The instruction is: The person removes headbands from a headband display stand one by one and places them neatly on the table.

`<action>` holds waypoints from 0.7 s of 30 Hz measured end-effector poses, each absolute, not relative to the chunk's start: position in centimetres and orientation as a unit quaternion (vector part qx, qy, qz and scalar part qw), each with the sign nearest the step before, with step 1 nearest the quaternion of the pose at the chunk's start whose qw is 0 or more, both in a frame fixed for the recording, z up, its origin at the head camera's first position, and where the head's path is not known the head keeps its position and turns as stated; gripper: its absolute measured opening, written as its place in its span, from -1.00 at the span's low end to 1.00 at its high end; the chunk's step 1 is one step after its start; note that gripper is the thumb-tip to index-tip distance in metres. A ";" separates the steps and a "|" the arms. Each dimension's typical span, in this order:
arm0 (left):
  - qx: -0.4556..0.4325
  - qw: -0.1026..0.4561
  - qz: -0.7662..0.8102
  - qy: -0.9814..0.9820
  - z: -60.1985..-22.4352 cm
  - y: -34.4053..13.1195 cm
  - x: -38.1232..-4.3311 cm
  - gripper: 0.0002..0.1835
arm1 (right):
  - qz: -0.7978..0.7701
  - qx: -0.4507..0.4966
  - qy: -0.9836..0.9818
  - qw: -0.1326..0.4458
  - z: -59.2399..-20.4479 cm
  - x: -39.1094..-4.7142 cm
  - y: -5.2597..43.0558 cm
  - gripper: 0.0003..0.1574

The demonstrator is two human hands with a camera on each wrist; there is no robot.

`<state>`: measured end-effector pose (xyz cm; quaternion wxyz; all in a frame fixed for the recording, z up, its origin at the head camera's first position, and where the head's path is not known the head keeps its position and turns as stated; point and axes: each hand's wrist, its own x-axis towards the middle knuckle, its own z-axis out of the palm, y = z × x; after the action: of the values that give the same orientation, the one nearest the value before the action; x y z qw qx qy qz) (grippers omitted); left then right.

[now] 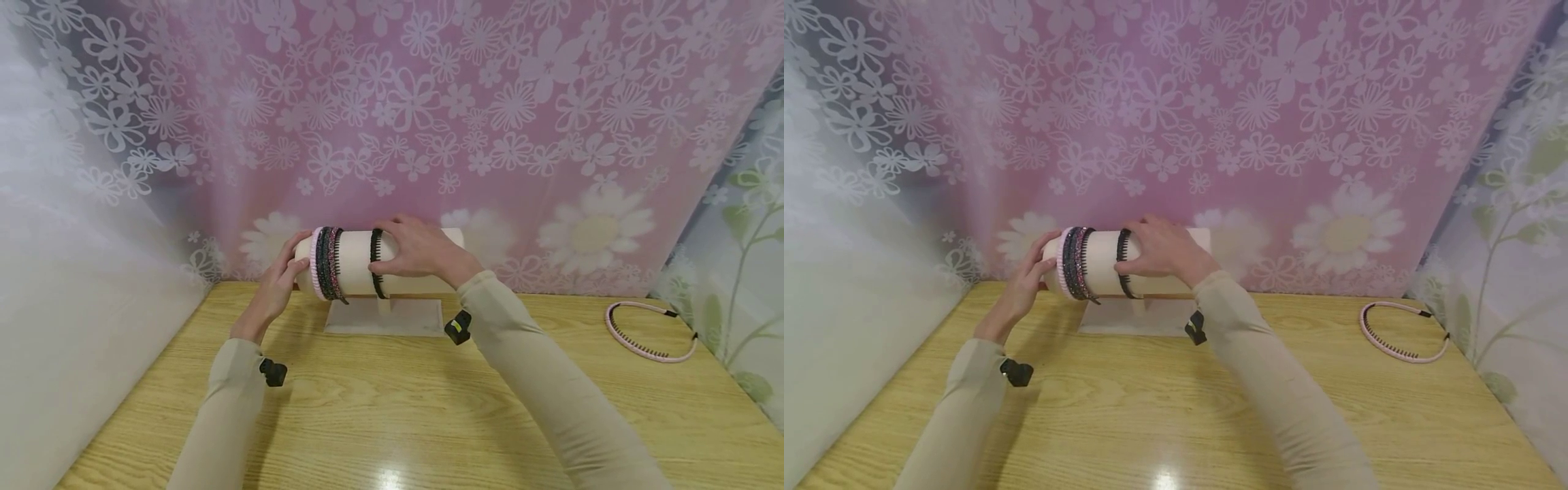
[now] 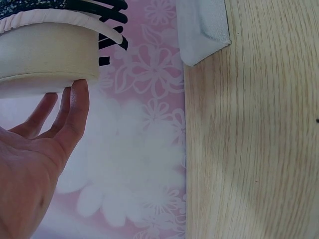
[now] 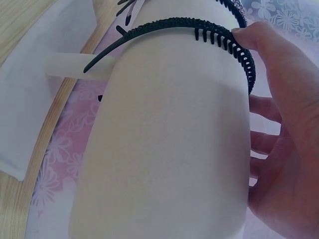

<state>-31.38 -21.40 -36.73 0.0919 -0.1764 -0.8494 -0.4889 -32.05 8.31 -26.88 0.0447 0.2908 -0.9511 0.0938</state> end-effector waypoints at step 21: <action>-0.165 0.073 -0.488 -0.854 -35.1 -20.7 -30.0 -0.43 | 0.098 0.290 -0.951 0.051 -26.9 -31.5 9.6 0.09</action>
<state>-29.95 -20.73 -35.13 0.0728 -0.1651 -0.8538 -0.4884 -31.53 9.63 -26.89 0.0508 0.2900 -0.9506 0.0983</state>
